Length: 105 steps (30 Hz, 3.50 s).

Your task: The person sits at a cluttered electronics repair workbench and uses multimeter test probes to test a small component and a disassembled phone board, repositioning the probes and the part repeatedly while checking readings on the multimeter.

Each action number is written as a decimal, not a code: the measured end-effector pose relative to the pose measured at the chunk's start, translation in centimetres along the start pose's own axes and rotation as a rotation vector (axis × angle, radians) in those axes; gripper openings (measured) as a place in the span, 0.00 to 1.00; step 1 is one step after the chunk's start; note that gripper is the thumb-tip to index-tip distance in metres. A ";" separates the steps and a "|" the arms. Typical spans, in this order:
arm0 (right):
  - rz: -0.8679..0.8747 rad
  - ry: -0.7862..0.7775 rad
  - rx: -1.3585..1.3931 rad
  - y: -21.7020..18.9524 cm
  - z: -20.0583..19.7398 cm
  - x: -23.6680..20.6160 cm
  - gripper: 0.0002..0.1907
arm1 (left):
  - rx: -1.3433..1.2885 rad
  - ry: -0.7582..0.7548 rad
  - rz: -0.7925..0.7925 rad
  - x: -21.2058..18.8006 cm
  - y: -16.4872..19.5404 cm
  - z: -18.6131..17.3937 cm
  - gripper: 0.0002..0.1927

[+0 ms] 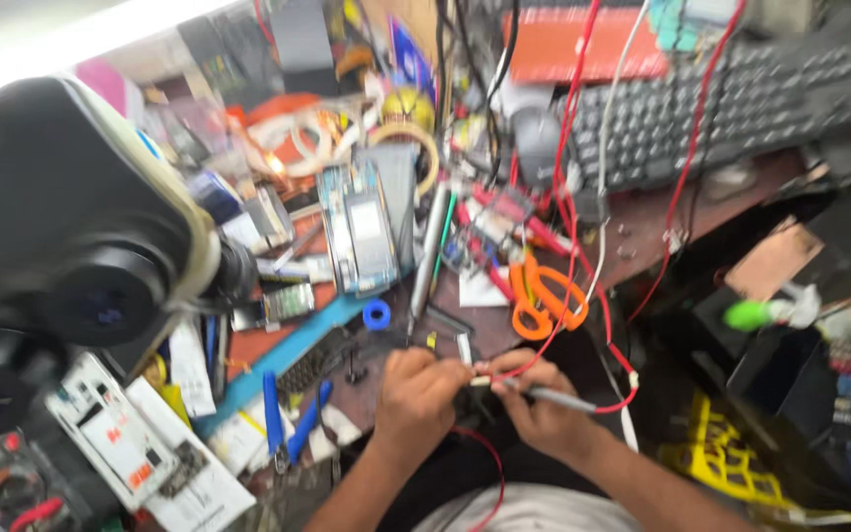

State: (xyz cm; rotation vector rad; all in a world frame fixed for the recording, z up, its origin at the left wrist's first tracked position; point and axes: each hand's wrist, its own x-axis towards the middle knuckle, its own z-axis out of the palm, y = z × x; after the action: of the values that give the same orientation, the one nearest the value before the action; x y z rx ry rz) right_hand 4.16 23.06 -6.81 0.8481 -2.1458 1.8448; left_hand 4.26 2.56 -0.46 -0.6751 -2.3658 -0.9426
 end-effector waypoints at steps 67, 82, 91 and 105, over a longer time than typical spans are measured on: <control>-0.081 -0.009 -0.024 1.5 1.1 -2.3 0.20 | -0.028 0.015 -0.014 -1.1 0.4 -0.8 0.09; -0.096 -0.007 -0.077 0.3 0.6 -1.6 0.19 | -0.008 -0.020 -0.003 -1.2 0.6 0.2 0.14; -0.150 -0.011 -0.043 0.1 0.0 -0.7 0.20 | -0.004 -0.055 -0.009 -0.7 0.9 0.6 0.16; -0.162 -0.014 -0.125 0.2 0.1 -0.9 0.19 | -0.007 -0.058 0.010 -0.7 0.6 0.6 0.18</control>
State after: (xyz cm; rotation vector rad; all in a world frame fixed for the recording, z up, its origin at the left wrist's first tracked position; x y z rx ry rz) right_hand 4.83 23.21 -7.47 0.9769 -2.1066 1.6147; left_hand 5.02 3.16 -0.98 -0.7253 -2.4084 -0.9395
